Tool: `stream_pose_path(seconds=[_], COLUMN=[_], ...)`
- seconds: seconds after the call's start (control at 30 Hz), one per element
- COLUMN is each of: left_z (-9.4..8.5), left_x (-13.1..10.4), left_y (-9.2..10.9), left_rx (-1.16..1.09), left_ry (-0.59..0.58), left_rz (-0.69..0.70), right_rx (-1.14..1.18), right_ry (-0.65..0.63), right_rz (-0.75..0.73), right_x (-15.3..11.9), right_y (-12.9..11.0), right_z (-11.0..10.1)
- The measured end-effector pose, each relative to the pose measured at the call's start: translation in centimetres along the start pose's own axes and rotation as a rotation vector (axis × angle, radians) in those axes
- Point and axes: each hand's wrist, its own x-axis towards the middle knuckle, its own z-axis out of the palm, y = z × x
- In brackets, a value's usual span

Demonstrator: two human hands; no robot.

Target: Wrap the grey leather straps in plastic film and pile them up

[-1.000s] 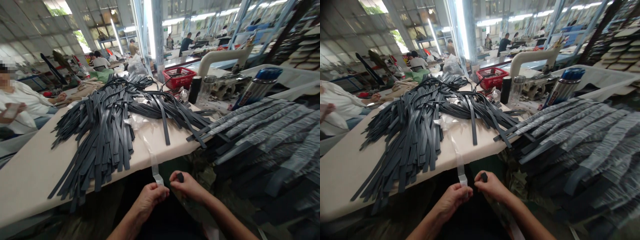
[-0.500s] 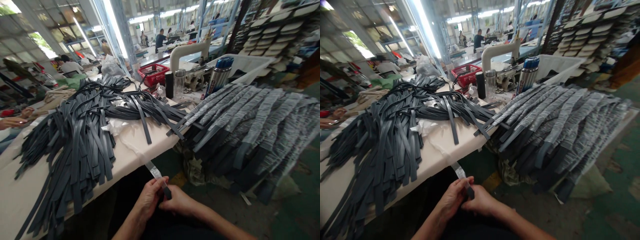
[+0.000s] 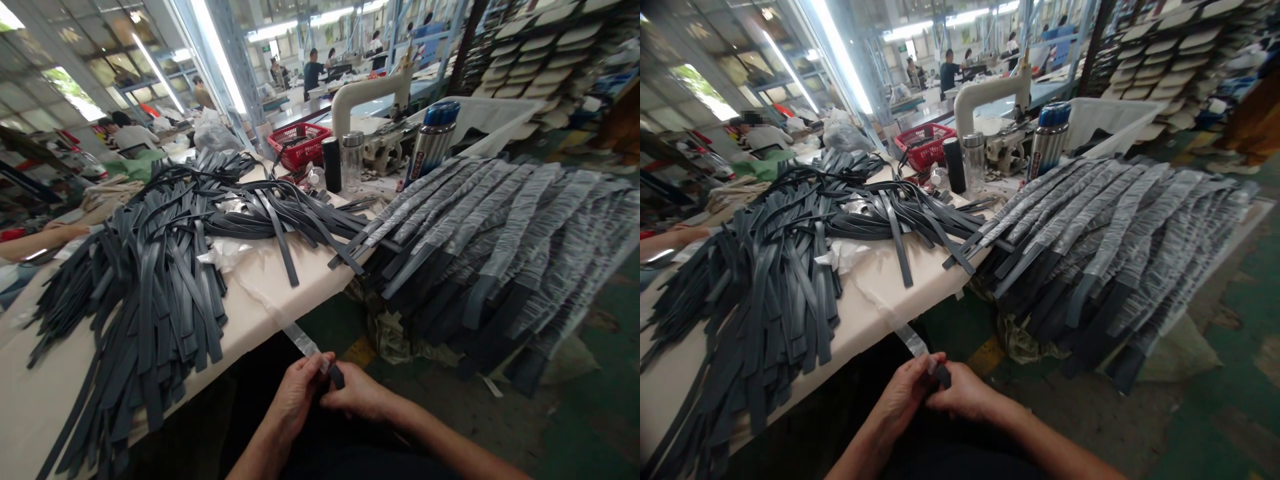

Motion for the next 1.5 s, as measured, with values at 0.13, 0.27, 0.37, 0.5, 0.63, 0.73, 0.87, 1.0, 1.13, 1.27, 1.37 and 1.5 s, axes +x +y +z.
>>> stream_pose_path(seconds=[0.13,0.27,0.37,0.5,0.63,0.73,0.87,1.0,1.13,1.27,1.37,1.5], left_z=[0.0,0.0,-0.1,-0.3,-0.2,0.1,0.8,0.9,0.7,0.7,0.7,0.5], left_x=[0.2,0.2,0.2,0.4,0.4,0.2,0.0,0.0,0.2,0.3,0.3,0.4], left_y=[0.1,0.0,-0.1,-0.2,-0.2,-0.1,0.2,0.1,-0.4,-1.0,-0.9,-0.8], left_rx=[0.045,0.142,0.206,0.224,0.212,0.234,0.262,0.298,0.350,0.386,0.332,0.109], left_ry=[0.050,0.060,0.061,0.080,0.101,0.101,0.115,0.119,0.091,0.097,0.109,0.179], left_rz=[0.039,0.075,0.092,0.101,0.107,0.125,0.131,0.142,0.140,0.209,0.206,0.176], right_rx=[-0.056,-0.127,-0.152,-0.179,-0.214,-0.220,-0.222,-0.211,-0.177,-0.091,-0.033,-0.109], right_ry=[0.078,0.173,0.201,0.238,0.275,0.279,0.290,0.281,0.278,0.209,0.120,0.011], right_rz=[-0.043,-0.130,-0.147,-0.139,-0.147,-0.162,-0.166,-0.181,-0.194,-0.183,-0.212,-0.172], right_x=[0.2,0.5,0.5,0.4,0.5,0.7,1.1,1.4,1.9,1.7,-0.7,-5.0], right_y=[0.4,0.4,0.6,0.9,1.0,1.0,1.4,1.8,1.6,0.5,0.7,4.8], right_z=[0.1,0.4,0.5,0.2,-0.1,0.0,0.3,0.6,0.7,0.5,-0.7,-3.4])
